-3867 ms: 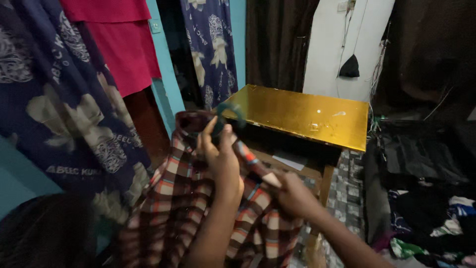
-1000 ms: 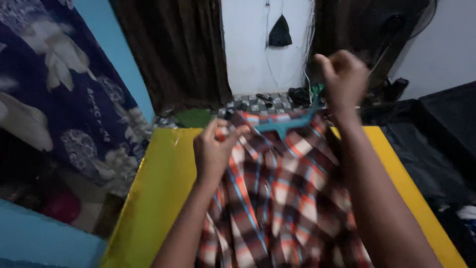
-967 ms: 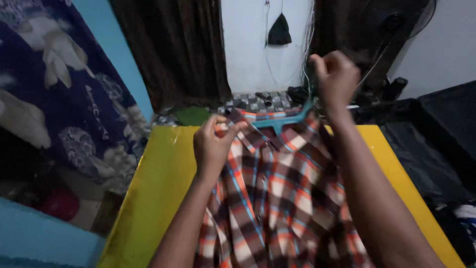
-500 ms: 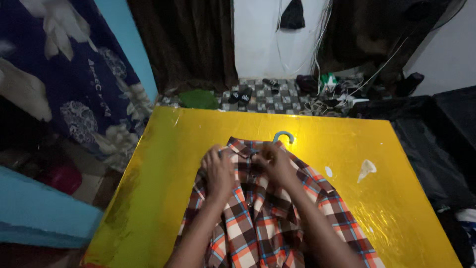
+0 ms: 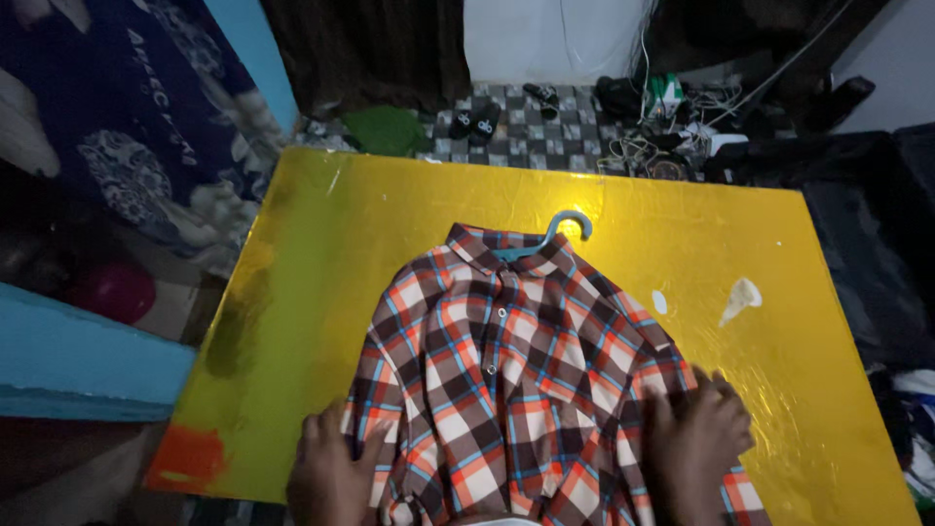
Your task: The person picks up a plaid shirt from a pile of clothes, places it on a yellow table, and buttons it up. They then fold the collar and continue buttoning the shirt while it lies flat on the table.
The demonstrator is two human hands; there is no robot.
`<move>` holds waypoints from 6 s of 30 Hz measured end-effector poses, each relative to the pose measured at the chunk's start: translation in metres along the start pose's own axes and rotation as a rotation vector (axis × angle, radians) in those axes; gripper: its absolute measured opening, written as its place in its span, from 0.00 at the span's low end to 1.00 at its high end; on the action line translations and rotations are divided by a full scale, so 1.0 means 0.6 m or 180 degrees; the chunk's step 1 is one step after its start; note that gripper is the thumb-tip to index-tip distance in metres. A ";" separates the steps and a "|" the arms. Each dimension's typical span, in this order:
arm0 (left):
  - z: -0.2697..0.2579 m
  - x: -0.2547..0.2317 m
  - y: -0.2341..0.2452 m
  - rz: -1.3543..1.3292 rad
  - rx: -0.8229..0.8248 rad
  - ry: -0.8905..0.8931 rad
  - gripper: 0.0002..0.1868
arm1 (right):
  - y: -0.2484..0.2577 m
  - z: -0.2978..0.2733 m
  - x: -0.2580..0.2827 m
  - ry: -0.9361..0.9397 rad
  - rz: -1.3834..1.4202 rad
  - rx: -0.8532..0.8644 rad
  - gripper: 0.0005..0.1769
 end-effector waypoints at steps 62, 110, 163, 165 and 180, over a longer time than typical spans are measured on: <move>0.331 -0.016 -0.048 -0.3368 -0.0353 0.0040 0.14 | -0.024 0.228 -0.220 -0.0127 0.0976 -0.0714 0.11; 0.144 0.214 -0.156 -0.4024 0.0867 0.1086 0.27 | -0.115 0.051 -0.089 0.0532 0.2954 0.0625 0.21; -0.055 -0.300 -0.083 -0.2375 0.0631 -0.2938 0.08 | -0.109 -0.074 0.122 -0.0202 0.3070 0.2145 0.05; -0.054 -0.300 -0.080 -0.2419 0.0737 -0.2930 0.10 | -0.102 -0.068 0.136 -0.0114 0.3109 0.1876 0.04; -0.018 -0.291 -0.123 -0.3100 0.1264 -0.2140 0.14 | -0.044 -0.031 0.229 0.0858 0.2642 0.1088 0.09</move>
Point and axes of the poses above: each hand's wrist, its own z-axis towards the middle knuckle, its own y-axis out of the back of the hand, x = y × z, the point moved 8 cm from there along z, towards the middle knuckle, and after that the axes turned 1 degree about -x, right-handed, at the moved point
